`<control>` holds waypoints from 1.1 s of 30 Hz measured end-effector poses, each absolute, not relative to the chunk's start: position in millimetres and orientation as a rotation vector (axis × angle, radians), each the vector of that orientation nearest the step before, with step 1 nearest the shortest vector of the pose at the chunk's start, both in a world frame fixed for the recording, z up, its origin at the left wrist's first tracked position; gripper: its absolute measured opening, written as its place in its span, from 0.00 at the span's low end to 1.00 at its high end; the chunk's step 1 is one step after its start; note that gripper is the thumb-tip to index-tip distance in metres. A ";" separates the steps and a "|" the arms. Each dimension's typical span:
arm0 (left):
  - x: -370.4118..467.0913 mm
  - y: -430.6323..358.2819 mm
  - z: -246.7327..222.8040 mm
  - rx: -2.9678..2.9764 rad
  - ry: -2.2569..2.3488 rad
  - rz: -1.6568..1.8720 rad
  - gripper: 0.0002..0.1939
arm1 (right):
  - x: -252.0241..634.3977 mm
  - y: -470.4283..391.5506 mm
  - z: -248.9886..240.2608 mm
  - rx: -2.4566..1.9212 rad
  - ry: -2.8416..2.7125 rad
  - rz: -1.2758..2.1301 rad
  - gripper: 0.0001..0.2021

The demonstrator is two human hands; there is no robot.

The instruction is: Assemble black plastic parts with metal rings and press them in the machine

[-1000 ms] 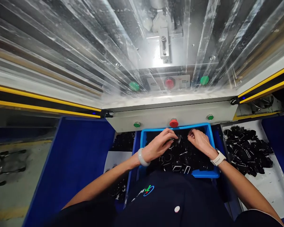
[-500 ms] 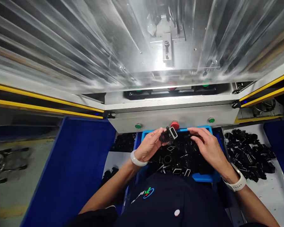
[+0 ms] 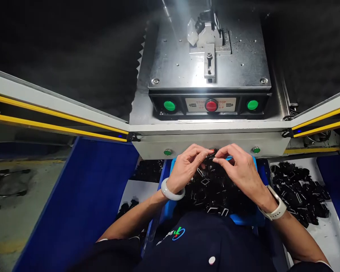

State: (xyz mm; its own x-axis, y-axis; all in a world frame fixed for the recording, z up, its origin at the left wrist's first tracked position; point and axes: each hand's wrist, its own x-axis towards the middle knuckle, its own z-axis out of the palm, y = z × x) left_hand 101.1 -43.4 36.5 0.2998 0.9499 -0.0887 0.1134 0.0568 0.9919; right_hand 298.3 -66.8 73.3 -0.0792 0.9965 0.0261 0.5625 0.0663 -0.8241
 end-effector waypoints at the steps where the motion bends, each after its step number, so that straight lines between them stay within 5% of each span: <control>1: 100.7 -39.7 37.6 1.434 1.061 0.898 0.16 | 299.8 -61.7 75.0 -1.564 -1.717 0.855 0.02; 11: 93.8 18.2 60.6 1.608 0.890 1.126 0.17 | 307.5 -2.5 100.9 -1.179 -1.962 0.623 0.04; 21: 89.3 76.5 84.2 1.805 1.004 1.365 0.07 | 295.2 83.3 132.0 -1.243 -1.957 0.663 0.06; 23: 88.8 106.7 93.6 1.696 1.093 1.393 0.06 | 288.5 131.9 145.1 -1.366 -1.860 0.454 0.10; 26: 92.8 162.9 106.7 1.476 1.162 1.405 0.06 | 275.0 210.4 161.2 -1.718 -1.685 0.122 0.31; 29: 101.7 219.7 121.2 1.322 1.242 1.368 0.07 | 268.7 255.0 171.8 -1.898 -1.754 0.188 0.42; 33: 121.0 283.9 139.1 1.329 1.286 1.306 0.09 | 294.3 201.3 180.4 -1.631 -1.916 0.152 0.30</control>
